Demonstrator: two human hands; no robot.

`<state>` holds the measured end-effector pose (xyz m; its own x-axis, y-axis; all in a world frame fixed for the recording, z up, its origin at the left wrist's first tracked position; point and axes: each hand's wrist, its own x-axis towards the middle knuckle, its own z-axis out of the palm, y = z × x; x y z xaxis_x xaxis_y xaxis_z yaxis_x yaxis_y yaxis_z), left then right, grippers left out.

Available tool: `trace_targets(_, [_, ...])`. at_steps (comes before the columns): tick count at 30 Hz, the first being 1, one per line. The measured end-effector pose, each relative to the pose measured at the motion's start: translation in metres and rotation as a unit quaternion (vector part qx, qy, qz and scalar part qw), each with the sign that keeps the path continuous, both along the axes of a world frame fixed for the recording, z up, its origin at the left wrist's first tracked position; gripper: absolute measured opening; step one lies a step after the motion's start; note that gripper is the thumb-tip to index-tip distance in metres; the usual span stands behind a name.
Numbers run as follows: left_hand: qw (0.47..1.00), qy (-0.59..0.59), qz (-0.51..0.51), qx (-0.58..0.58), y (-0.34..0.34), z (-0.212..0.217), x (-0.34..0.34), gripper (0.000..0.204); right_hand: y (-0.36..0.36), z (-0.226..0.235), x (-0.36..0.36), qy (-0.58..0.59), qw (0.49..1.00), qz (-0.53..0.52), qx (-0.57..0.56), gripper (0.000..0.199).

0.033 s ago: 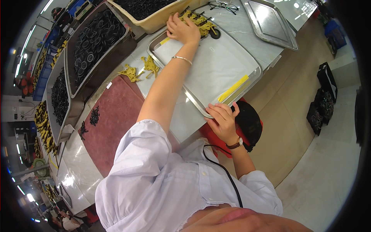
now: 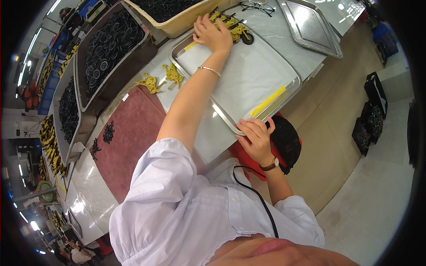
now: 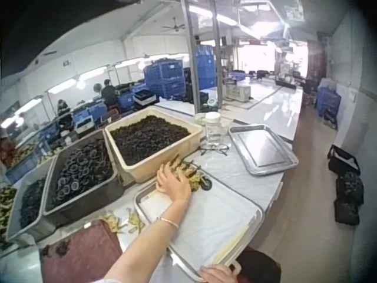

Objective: The person assembles plastic toy motorcycle frames and plastic wheels by hand, attaching the plastic wheels to the plastic motorcycle frames.

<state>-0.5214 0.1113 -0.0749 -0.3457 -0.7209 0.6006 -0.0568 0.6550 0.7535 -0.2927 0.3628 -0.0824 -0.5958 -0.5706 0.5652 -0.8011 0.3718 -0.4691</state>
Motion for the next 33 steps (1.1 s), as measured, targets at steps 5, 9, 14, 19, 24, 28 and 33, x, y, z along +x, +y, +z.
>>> trace_targets(5, [0.942,-0.133,-0.147,-0.271,0.019,0.025,0.048,0.064,0.002,-0.003,0.001,-0.005,1.0,-0.01,-0.003,0.029])
trace_targets(9, [0.944,-0.16,-0.17,-0.232,-0.004,0.004,0.045,0.081,-0.001,0.0,0.003,0.002,1.0,-0.005,-0.008,0.029])
trace_targets(14, [0.953,-0.191,-0.127,-0.199,0.012,-0.005,0.03,0.094,-0.001,0.0,0.002,0.004,1.0,-0.004,-0.007,0.03])
trace_targets(19, [0.954,-0.238,-0.048,-0.177,0.028,0.001,0.032,0.103,-0.001,-0.001,0.002,0.002,1.0,-0.008,-0.003,0.03])
trace_targets(24, [0.963,-0.201,-0.04,-0.173,0.04,0.005,0.035,0.105,-0.001,-0.002,0.001,0.003,1.0,-0.012,0.009,0.029])
trace_targets(28, [0.976,-0.153,-0.083,-0.13,0.042,0.021,0.056,0.099,-0.005,0.0,0.003,0.011,1.0,-0.006,0.011,0.027])
trace_targets(33, [0.928,-0.033,-0.367,-0.053,0.027,0.067,0.142,0.041,-0.004,-0.003,0.007,0.019,1.0,0.009,0.009,0.027])
